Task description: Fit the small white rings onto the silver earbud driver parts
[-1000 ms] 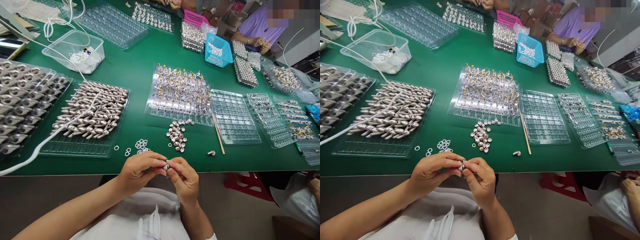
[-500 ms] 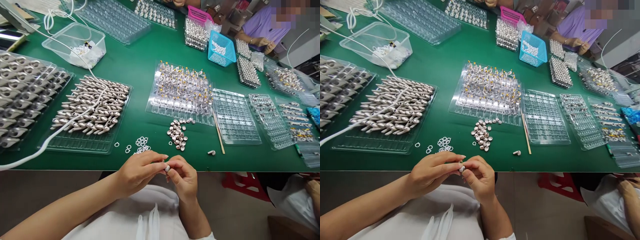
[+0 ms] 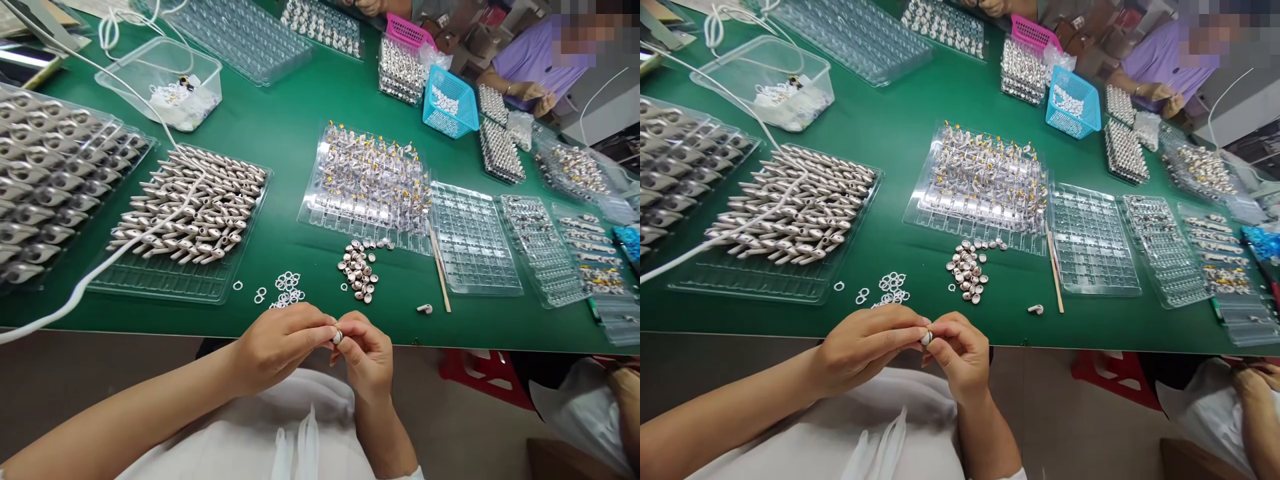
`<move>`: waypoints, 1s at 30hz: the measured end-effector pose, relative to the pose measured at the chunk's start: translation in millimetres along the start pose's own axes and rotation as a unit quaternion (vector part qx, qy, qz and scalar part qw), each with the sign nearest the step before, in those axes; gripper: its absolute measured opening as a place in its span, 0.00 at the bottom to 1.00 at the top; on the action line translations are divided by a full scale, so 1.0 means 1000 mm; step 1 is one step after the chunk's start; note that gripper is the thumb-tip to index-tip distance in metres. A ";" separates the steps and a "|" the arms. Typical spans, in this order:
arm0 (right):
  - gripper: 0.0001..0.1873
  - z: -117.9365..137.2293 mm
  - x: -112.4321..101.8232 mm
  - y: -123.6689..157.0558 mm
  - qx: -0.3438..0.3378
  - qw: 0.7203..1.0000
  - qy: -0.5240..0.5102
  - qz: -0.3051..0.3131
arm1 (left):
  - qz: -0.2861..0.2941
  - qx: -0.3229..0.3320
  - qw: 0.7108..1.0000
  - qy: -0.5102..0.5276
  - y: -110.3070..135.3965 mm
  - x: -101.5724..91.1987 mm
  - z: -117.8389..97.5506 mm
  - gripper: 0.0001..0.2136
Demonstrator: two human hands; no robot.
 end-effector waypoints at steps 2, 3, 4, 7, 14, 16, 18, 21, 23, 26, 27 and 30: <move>0.07 0.000 0.001 0.000 0.005 1.000 0.002 -0.001 | 0.006 0.001 1.000 -0.001 0.001 0.000 0.001 0.10; 0.07 0.000 0.001 0.000 0.008 1.000 0.004 -0.002 | 0.009 0.001 1.000 -0.002 0.001 -0.001 0.001 0.10; 0.07 0.000 0.001 0.000 0.009 1.000 0.005 -0.001 | 0.010 0.001 1.000 -0.003 0.001 -0.001 0.001 0.10; 0.07 0.000 0.001 -0.001 0.004 1.000 0.000 0.002 | 0.009 -0.001 1.000 -0.007 0.003 -0.002 0.000 0.11; 0.12 0.009 0.002 0.001 -0.038 0.998 0.054 0.013 | 0.013 -0.002 1.000 -0.006 0.007 -0.001 0.001 0.11; 0.13 0.012 0.002 0.002 -0.050 0.995 0.088 0.015 | 0.011 -0.003 1.000 -0.014 0.007 -0.001 0.001 0.11; 0.15 0.014 0.002 0.004 -0.068 0.991 0.117 0.020 | 0.003 -0.004 1.000 -0.023 0.007 -0.002 0.000 0.10; 0.16 0.015 0.001 0.005 -0.093 0.985 0.145 0.021 | -0.007 -0.008 0.999 -0.032 0.005 -0.002 -0.003 0.10; 0.16 0.016 0.001 0.005 -0.103 0.982 0.158 0.019 | -0.009 -0.011 0.999 -0.036 0.004 -0.003 -0.004 0.10; 0.16 0.017 0.002 0.005 -0.117 0.978 0.171 0.016 | -0.009 -0.016 0.999 -0.037 0.002 -0.003 -0.006 0.09; 0.17 0.017 0.002 0.005 -0.122 0.977 0.176 0.016 | -0.007 -0.017 0.999 -0.037 0.002 -0.003 -0.006 0.09; 0.17 0.017 0.002 0.005 -0.129 0.973 0.192 0.014 | -0.005 -0.018 0.999 -0.037 0.001 -0.004 -0.007 0.09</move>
Point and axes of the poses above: each hand's wrist, its own y-axis away from the middle knuckle, its own x-axis out of the palm, z = x × y, the point moved 2 cm from there along -y, towards the middle knuckle, and after that the axes turned 4 degrees about y, right-handed, at the moved point
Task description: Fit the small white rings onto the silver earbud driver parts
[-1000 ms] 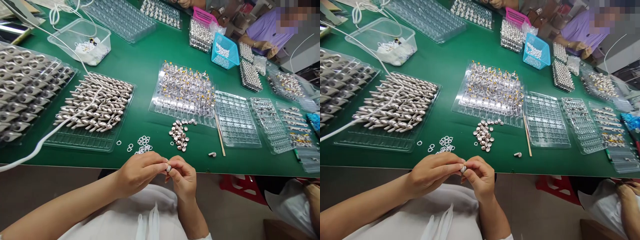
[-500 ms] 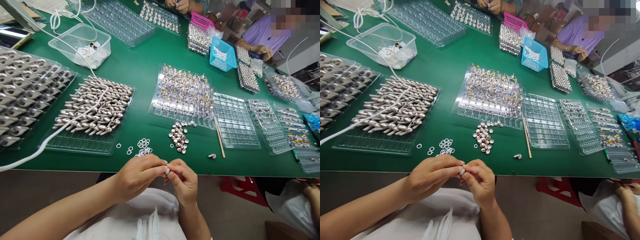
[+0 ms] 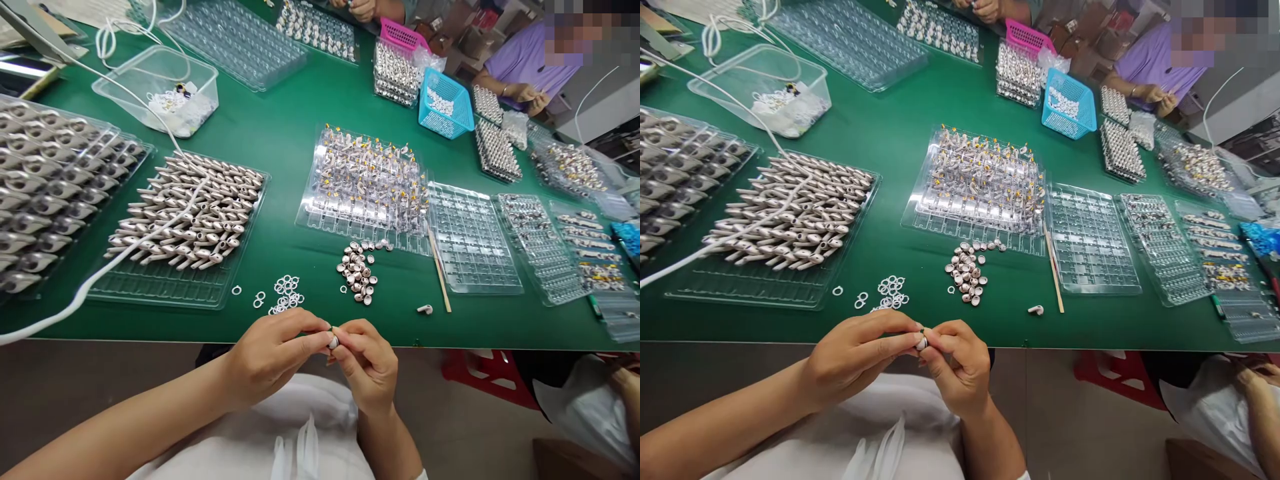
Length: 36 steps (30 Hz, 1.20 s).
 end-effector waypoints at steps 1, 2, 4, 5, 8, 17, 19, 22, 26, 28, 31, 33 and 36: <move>0.17 0.000 0.000 0.000 -0.003 1.000 0.007 -0.001 | -0.001 0.000 1.000 0.000 0.000 0.000 0.000 0.09; 0.17 0.000 -0.001 0.001 -0.005 1.000 0.013 -0.001 | -0.001 0.001 1.000 0.001 0.000 0.000 0.000 0.09; 0.18 0.001 -0.001 0.001 -0.009 1.000 0.019 0.001 | -0.001 0.003 1.000 0.003 0.000 0.000 0.000 0.09; 0.19 0.001 -0.001 0.001 -0.010 1.000 0.019 0.001 | -0.001 0.003 1.000 0.005 0.000 0.000 0.000 0.09; 0.20 0.001 -0.002 0.001 -0.013 1.000 0.017 0.001 | 0.001 -0.001 1.000 0.018 -0.001 0.000 -0.001 0.09; 0.21 -0.001 -0.005 0.001 -0.034 0.998 0.054 0.009 | 0.001 -0.020 0.999 0.048 -0.003 0.001 0.000 0.09; 0.21 0.000 -0.006 0.000 -0.038 0.997 0.062 0.014 | 0.001 -0.016 0.999 0.040 -0.003 0.001 0.000 0.08; 0.21 0.003 -0.007 -0.002 -0.042 0.996 0.076 0.026 | 0.001 -0.005 1.000 0.023 -0.003 0.001 -0.001 0.08; 0.21 0.006 -0.007 -0.004 -0.043 0.994 0.095 0.032 | 0.005 0.002 1.000 0.015 -0.003 0.002 -0.002 0.09; 0.21 0.008 -0.007 -0.004 -0.050 0.993 0.104 0.028 | 0.007 0.001 1.000 0.007 -0.002 0.002 -0.002 0.09; 0.23 0.011 -0.006 -0.004 -0.074 0.990 0.121 0.020 | 0.011 0.002 1.000 -0.003 -0.001 0.002 -0.001 0.09; 0.24 0.012 -0.005 -0.004 -0.090 0.986 0.138 0.015 | 0.013 0.004 1.000 -0.007 0.001 0.002 0.000 0.10; 0.25 0.012 -0.003 -0.003 -0.118 0.979 0.165 0.013 | 0.011 0.008 1.000 -0.010 0.002 0.002 0.001 0.09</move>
Point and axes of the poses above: each hand's wrist, its own y-axis away from the middle knuckle, its own x-axis out of the palm, z = x × y, the point moved 2 cm from there along -y, towards the middle knuckle, and after that the axes turned 4 degrees about y, right-handed, at the moved point
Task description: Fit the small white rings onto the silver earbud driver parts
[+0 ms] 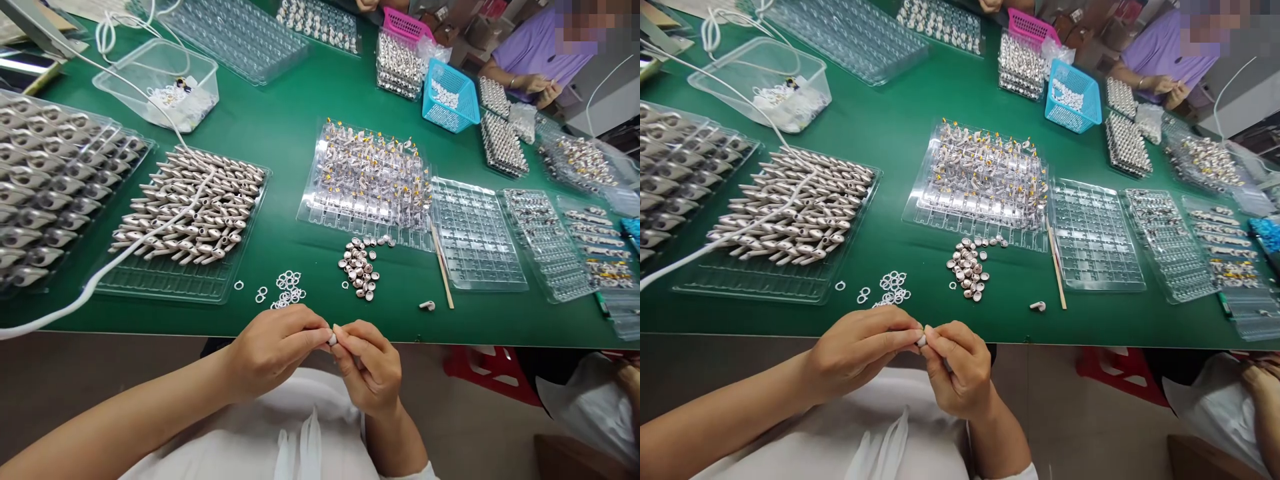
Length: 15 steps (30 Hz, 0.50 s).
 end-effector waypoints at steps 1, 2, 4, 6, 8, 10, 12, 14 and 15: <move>0.25 0.000 0.000 0.000 -0.007 1.000 0.005 0.001 | -0.002 0.001 1.000 0.000 0.000 0.000 0.000 0.09; 0.26 0.000 0.001 0.001 -0.012 1.000 0.008 0.002 | -0.006 0.002 1.000 0.004 0.000 0.000 0.001 0.08; 0.25 0.000 0.001 0.002 -0.007 1.000 0.006 0.005 | -0.015 -0.001 1.000 0.021 0.000 0.000 0.001 0.08; 0.24 0.000 0.001 0.003 0.008 1.000 -0.002 0.007 | -0.019 -0.011 0.999 0.044 -0.001 0.000 0.001 0.09; 0.22 0.001 0.001 0.002 0.028 0.999 -0.014 0.005 | -0.013 -0.018 0.998 0.059 -0.002 0.001 0.001 0.12; 0.20 0.002 0.000 0.000 0.046 0.999 -0.026 0.002 | -0.010 -0.023 0.998 0.058 -0.002 0.000 0.000 0.15; 0.18 0.004 -0.001 -0.003 0.055 0.998 -0.030 -0.003 | -0.011 -0.025 0.998 0.053 -0.003 -0.001 0.000 0.16; 0.17 0.005 -0.001 -0.006 0.056 0.998 -0.030 -0.009 | -0.011 -0.024 0.998 0.051 -0.003 -0.001 0.001 0.16; 0.16 0.005 -0.001 -0.007 0.056 0.998 -0.032 -0.012 | -0.009 -0.019 0.998 0.052 -0.003 -0.001 0.001 0.16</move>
Point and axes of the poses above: each hand's wrist, its own y-axis away from the middle knuckle, its own x-axis out of the palm, z = x × y, the point moved 2 cm from there along -y, towards the middle knuckle, and after that the axes turned 4 degrees about y, right-handed, at the moved point
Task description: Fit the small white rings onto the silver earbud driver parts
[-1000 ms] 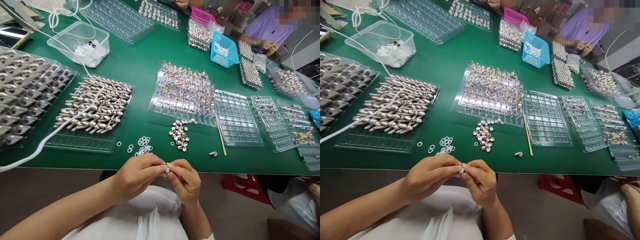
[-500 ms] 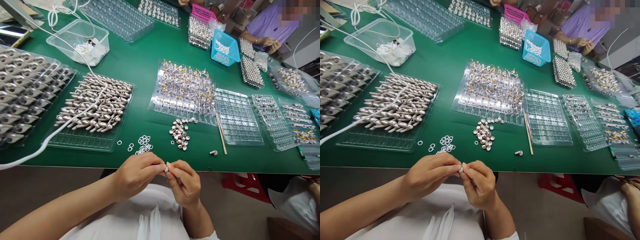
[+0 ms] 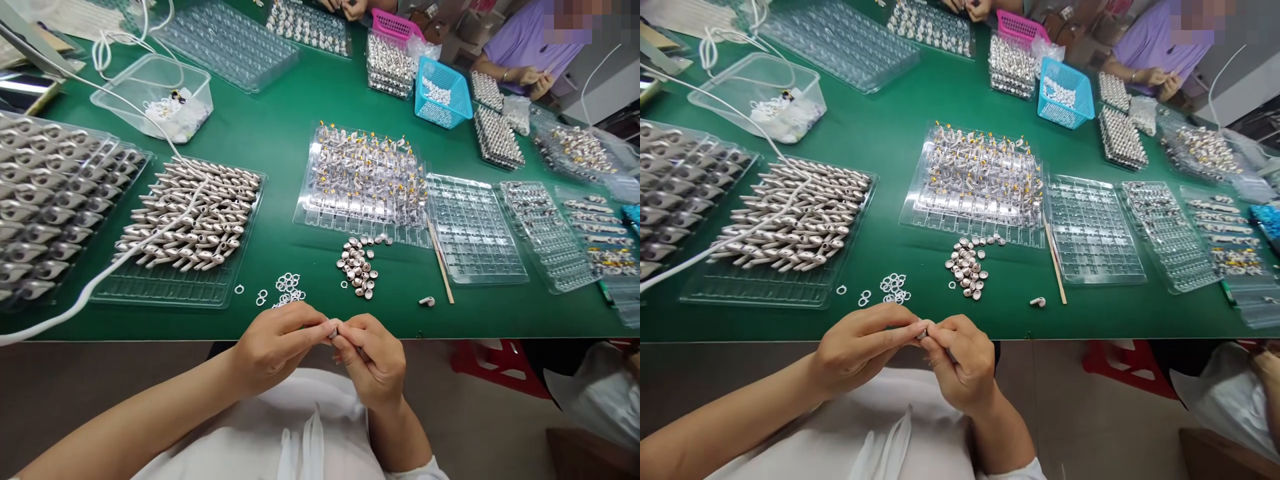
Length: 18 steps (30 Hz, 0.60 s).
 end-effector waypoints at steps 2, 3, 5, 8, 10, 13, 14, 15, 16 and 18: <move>0.14 -0.001 0.000 -0.001 0.013 1.000 -0.008 -0.001 | 0.002 0.009 1.000 0.002 0.000 0.000 0.001 0.15; 0.13 -0.002 0.001 -0.002 0.028 1.000 -0.014 0.001 | 0.000 0.010 1.000 0.001 0.001 0.001 0.001 0.14; 0.08 -0.006 0.001 -0.002 0.068 0.997 -0.033 0.010 | -0.011 0.005 1.000 -0.001 0.002 0.003 0.002 0.13; 0.04 -0.010 0.000 -0.003 0.125 0.988 -0.080 0.043 | -0.023 -0.012 1.000 0.007 0.004 0.006 0.002 0.11; 0.05 -0.010 -0.002 -0.005 0.140 0.982 -0.103 0.073 | -0.026 -0.018 0.999 0.013 0.004 0.008 0.002 0.11; 0.10 -0.009 -0.004 -0.009 0.130 0.980 -0.089 0.119 | -0.035 -0.015 0.999 0.013 0.004 0.010 0.001 0.11; 0.11 -0.008 -0.005 -0.010 0.121 0.981 -0.074 0.132 | -0.036 -0.012 0.999 0.012 0.004 0.010 0.001 0.11; 0.12 -0.006 -0.005 -0.011 0.110 0.982 -0.057 0.143 | -0.035 -0.010 0.999 0.011 0.005 0.011 0.001 0.12; 0.11 -0.005 -0.005 -0.012 0.097 0.983 -0.038 0.151 | -0.033 -0.009 0.999 0.008 0.005 0.011 0.002 0.12; 0.09 -0.002 -0.004 -0.013 0.074 0.985 0.002 0.156 | -0.025 -0.011 1.000 -0.005 0.007 0.013 0.003 0.13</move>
Point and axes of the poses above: each hand's wrist, its own y-axis away from the middle knuckle, its own x-axis out of the palm, z = x × y, the point moved 2 cm from there along -y, towards the middle knuckle, and after that the axes turned 4 degrees about y, right-handed, at the moved point
